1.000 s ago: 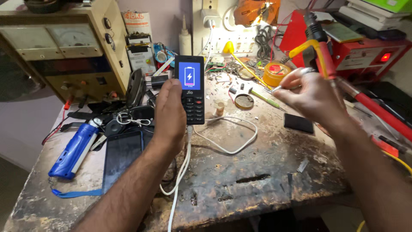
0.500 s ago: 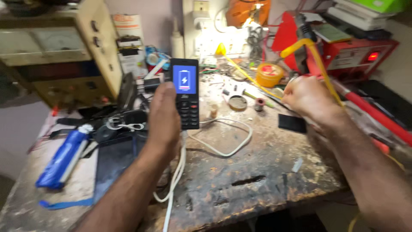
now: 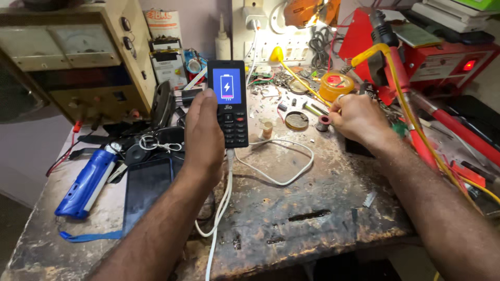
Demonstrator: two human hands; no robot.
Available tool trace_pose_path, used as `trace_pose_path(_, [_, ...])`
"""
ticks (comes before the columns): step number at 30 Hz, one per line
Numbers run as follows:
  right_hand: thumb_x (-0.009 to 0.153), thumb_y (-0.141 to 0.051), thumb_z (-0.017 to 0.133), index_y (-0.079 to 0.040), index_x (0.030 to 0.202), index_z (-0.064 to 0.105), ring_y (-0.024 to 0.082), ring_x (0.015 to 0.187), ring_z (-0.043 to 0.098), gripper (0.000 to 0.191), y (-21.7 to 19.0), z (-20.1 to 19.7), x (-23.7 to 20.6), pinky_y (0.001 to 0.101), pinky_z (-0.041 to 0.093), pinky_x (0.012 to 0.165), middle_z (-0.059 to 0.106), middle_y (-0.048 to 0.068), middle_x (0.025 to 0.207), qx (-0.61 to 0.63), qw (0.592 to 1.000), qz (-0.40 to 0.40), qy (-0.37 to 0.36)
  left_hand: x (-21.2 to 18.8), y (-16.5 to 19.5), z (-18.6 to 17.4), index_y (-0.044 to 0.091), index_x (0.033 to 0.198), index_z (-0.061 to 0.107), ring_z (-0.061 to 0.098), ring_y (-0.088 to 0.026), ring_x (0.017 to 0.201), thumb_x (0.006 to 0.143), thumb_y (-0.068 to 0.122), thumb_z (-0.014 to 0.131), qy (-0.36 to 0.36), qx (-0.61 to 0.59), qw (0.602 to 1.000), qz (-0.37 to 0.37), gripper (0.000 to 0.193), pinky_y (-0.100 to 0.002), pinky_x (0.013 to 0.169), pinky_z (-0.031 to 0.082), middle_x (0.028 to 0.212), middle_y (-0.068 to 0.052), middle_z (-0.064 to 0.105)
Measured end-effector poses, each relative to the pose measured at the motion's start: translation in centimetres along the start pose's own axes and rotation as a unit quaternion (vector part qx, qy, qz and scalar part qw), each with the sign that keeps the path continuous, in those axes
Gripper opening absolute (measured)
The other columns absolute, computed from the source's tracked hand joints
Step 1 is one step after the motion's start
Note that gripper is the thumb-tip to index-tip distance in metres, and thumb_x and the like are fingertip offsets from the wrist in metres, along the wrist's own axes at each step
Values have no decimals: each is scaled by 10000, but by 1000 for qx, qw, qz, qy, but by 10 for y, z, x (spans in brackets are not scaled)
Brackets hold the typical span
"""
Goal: The person works on a small feature phone at a cluttered repair bench. They open the back cover, remove and reseat the battery, use tweezers on the phone's internals, reattach the cover, then power the phone on and press its keys while the charging screen and boot logo display.
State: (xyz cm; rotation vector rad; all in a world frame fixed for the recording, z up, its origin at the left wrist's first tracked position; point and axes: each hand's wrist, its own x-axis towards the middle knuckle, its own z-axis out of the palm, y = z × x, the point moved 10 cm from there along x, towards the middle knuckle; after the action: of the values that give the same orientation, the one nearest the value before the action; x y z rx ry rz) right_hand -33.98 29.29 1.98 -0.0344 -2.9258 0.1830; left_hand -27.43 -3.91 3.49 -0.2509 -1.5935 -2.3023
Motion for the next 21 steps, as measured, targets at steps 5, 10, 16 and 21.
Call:
trace_pose_path(5, [929, -310, 667, -183, 1135, 788, 346, 1008, 717, 271, -13, -16, -8, 471, 553, 925, 750, 175, 1073, 78, 992, -69, 74, 1, 8, -1, 38, 1097, 627, 546, -87, 954, 1085, 293, 446, 3, -31, 999, 26, 313, -255, 894, 457, 1026, 5, 617])
trace_pose_path(10, [857, -409, 765, -178, 1082, 795, 327, 972, 714, 324, -41, -20, -20, 472, 560, 891, 757, 143, 1000, 34, 993, -91, 62, 5, 6, -4, 33, 1145, 629, 559, -95, 996, 1081, 299, 455, 11, -65, 998, 23, 325, -260, 924, 458, 1071, -4, 630])
trace_pose_path(16, [811, -453, 816, -142, 1087, 779, 311, 936, 717, 418, -113, -29, -29, 455, 551, 842, 745, 164, 965, 131, 968, -207, 48, 1, 8, -5, 27, 1171, 636, 567, -90, 1008, 1078, 322, 439, 15, 1, 1000, 22, 366, -254, 931, 455, 1089, -4, 653])
trace_pose_path(21, [808, -400, 785, -132, 948, 791, 275, 881, 767, 302, -154, -4, -7, 419, 589, 819, 791, 118, 956, 111, 970, -213, -45, 1, 9, -5, 11, 1167, 625, 558, -104, 995, 1083, 316, 447, 15, -35, 999, 15, 363, -279, 916, 462, 1076, -12, 631])
